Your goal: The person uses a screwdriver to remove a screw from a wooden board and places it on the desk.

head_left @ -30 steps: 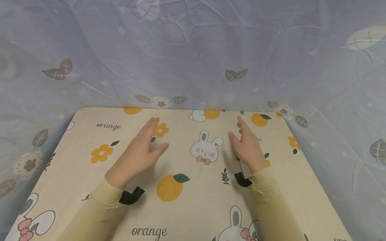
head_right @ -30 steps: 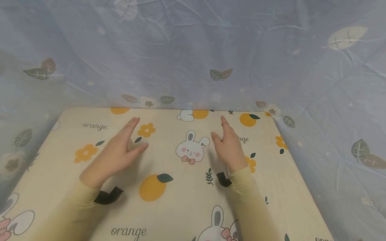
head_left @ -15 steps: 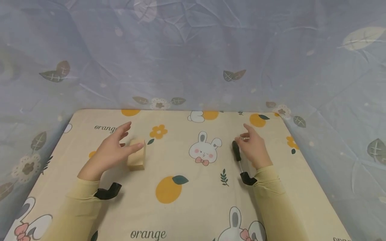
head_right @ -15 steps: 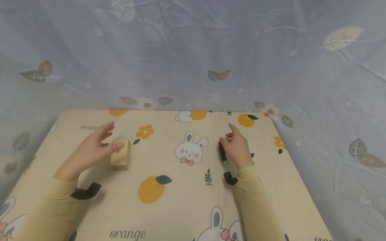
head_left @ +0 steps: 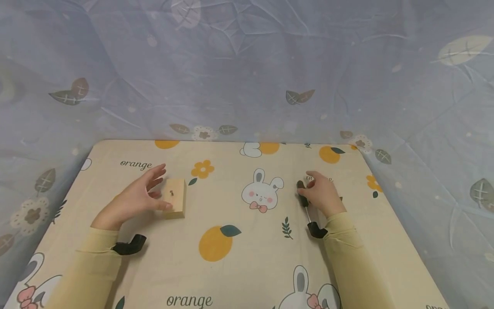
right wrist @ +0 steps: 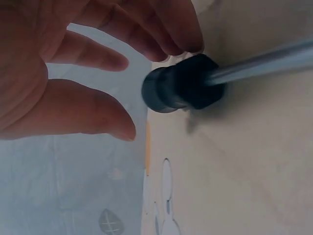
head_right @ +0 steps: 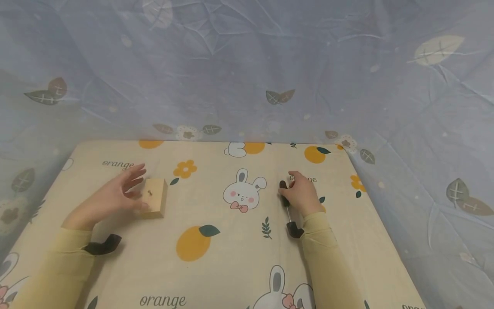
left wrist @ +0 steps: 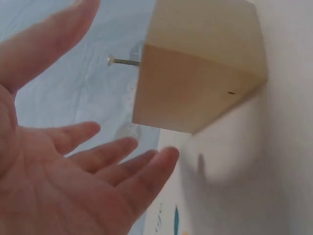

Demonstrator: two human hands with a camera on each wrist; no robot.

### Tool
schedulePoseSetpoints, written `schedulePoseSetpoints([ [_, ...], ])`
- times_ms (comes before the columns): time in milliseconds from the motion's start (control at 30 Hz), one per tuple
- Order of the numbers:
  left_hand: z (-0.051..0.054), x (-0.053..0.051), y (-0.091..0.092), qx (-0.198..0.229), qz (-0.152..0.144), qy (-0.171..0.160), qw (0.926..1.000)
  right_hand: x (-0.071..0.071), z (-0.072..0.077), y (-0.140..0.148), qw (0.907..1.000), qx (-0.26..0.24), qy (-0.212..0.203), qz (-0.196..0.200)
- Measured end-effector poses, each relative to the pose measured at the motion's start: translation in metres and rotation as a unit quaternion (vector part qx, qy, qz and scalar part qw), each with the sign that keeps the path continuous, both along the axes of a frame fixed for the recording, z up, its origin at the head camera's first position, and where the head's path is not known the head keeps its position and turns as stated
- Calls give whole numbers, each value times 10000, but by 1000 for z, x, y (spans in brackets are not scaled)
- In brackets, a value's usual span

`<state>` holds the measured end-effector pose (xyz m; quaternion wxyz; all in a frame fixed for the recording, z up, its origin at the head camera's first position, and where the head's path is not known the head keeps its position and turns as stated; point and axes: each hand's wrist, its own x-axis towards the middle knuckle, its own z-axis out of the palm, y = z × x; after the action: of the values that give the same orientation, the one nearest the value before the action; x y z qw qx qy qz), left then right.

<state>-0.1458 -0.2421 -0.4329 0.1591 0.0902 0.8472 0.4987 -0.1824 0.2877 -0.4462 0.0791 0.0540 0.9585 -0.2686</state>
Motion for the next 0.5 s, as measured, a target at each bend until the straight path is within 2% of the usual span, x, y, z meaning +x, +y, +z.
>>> schedulePoseSetpoints([
  [133, -6, 1, -2, 265, -263, -226, 9990, -1, -3, -1, 9999, 106, -68, 111],
  [267, -12, 2, -5, 402, -399, -432, 9975, -2, -6, -4, 9994, 180, -181, 212],
  [500, -20, 3, -5, 544, -455, -532, 9961, -5, -9, -6, 9980, 378, -376, 330],
])
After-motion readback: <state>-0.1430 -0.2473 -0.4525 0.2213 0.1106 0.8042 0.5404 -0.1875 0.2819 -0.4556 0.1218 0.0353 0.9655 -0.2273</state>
